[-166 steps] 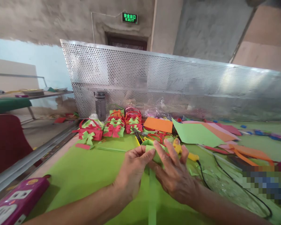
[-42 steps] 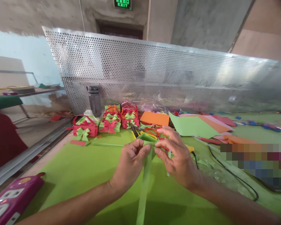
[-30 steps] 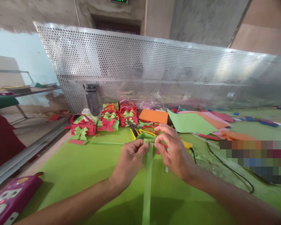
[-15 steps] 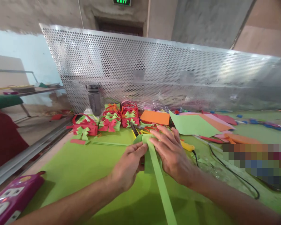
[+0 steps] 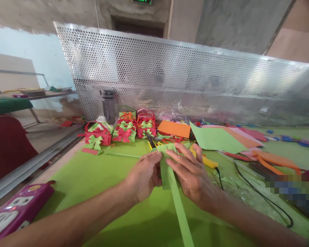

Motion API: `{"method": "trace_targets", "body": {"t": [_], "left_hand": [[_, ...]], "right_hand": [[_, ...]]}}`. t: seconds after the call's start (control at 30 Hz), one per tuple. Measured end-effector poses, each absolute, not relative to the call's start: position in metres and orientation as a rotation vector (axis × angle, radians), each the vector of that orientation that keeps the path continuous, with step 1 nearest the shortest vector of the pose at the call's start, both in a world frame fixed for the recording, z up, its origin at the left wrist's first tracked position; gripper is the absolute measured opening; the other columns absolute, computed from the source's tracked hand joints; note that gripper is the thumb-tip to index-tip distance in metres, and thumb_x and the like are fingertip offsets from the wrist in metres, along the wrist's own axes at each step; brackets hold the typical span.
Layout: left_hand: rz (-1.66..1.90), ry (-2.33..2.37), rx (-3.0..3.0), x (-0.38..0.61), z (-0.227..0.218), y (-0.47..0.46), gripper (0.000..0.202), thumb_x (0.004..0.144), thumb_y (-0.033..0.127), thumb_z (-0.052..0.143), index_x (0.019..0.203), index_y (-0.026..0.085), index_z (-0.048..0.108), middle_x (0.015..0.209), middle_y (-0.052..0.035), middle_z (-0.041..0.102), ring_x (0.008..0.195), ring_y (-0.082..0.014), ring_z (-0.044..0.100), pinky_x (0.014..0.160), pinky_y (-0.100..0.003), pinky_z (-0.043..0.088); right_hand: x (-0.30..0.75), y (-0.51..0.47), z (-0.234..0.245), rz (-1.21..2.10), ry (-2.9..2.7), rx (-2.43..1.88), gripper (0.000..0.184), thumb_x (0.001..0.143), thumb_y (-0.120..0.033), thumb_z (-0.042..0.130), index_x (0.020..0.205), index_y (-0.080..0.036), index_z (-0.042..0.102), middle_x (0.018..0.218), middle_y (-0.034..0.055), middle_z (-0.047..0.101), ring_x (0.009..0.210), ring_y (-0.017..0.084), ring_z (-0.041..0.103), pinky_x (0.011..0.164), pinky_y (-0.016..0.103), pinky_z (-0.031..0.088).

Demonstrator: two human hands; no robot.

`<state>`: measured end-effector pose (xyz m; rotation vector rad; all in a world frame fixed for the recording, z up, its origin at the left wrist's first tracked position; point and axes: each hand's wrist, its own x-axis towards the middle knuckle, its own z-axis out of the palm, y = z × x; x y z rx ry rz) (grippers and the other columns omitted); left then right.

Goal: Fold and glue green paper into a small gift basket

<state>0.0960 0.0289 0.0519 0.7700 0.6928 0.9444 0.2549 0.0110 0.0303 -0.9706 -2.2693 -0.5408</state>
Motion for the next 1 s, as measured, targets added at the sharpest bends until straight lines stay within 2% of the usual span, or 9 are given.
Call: {"method": "trace_targets", "body": {"t": [0.17,0.43,0.57,0.63,0.73,0.83,1.0], "left_hand": [[1.004,0.684,0.747,0.095,0.056,0.030,0.019,0.084,0.024,0.052,0.067,0.016,0.051,0.047,0.0061,0.048,0.037,-0.0063,0.044,0.037,-0.016,0.034],[0.992,0.607,0.777,0.090,0.060,0.034,0.011,0.084,0.022,0.049,0.083,0.015,0.059,0.062,0.0002,0.060,0.043,-0.0089,0.052,0.038,-0.018,0.041],[1.002,0.629,0.801,0.088,0.062,0.036,0.009,0.076,0.021,0.060,0.083,0.015,0.060,0.066,-0.0010,0.062,0.048,-0.0102,0.055,0.039,-0.019,0.043],[1.009,0.652,0.830,0.088,0.062,0.036,0.015,0.070,0.017,0.066,0.084,0.015,0.062,0.068,-0.0015,0.064,0.051,-0.0115,0.057,0.042,-0.021,0.045],[1.043,0.680,0.878,0.088,0.060,0.037,0.019,0.067,0.016,0.069,0.084,0.013,0.064,0.065,-0.0013,0.063,0.048,-0.0104,0.055,0.040,-0.021,0.044],[1.093,0.675,0.877,0.088,0.058,0.038,0.017,0.069,0.017,0.067,0.085,0.013,0.064,0.066,-0.0018,0.064,0.046,-0.0096,0.053,0.042,-0.022,0.045],[1.212,0.646,0.840,0.085,0.063,0.041,0.014,0.073,0.011,0.061,0.087,0.012,0.063,0.067,-0.0027,0.067,0.049,-0.0109,0.058,0.050,-0.024,0.049]], "right_hand": [[0.254,0.007,0.032,-0.511,-2.283,-0.943,0.036,0.083,-0.006,0.040,0.112,-0.020,0.057,0.126,0.0057,0.057,0.128,0.028,0.036,0.107,0.060,0.006],[0.253,0.004,0.031,-0.495,-2.306,-0.915,0.032,0.083,-0.006,0.043,0.108,-0.018,0.059,0.123,0.0060,0.059,0.127,0.029,0.037,0.106,0.061,0.005],[0.252,0.003,0.031,-0.516,-2.307,-0.898,0.030,0.084,-0.007,0.043,0.106,-0.018,0.060,0.120,0.0062,0.061,0.126,0.029,0.038,0.106,0.060,0.004],[0.252,0.002,0.032,-0.528,-2.314,-0.889,0.030,0.084,-0.007,0.042,0.105,-0.018,0.060,0.121,0.0067,0.060,0.127,0.029,0.037,0.106,0.061,0.003],[0.252,0.002,0.032,-0.524,-2.325,-0.883,0.028,0.084,-0.008,0.043,0.106,-0.017,0.060,0.123,0.0071,0.059,0.127,0.030,0.037,0.106,0.061,0.002],[0.252,0.002,0.030,-0.523,-2.321,-0.885,0.026,0.085,-0.011,0.046,0.107,-0.018,0.059,0.123,0.0083,0.059,0.127,0.029,0.038,0.106,0.061,0.005],[0.252,0.001,0.029,-0.521,-2.250,-0.826,0.022,0.084,-0.014,0.052,0.104,-0.018,0.058,0.122,0.0119,0.057,0.123,0.030,0.041,0.104,0.059,0.018]]}}
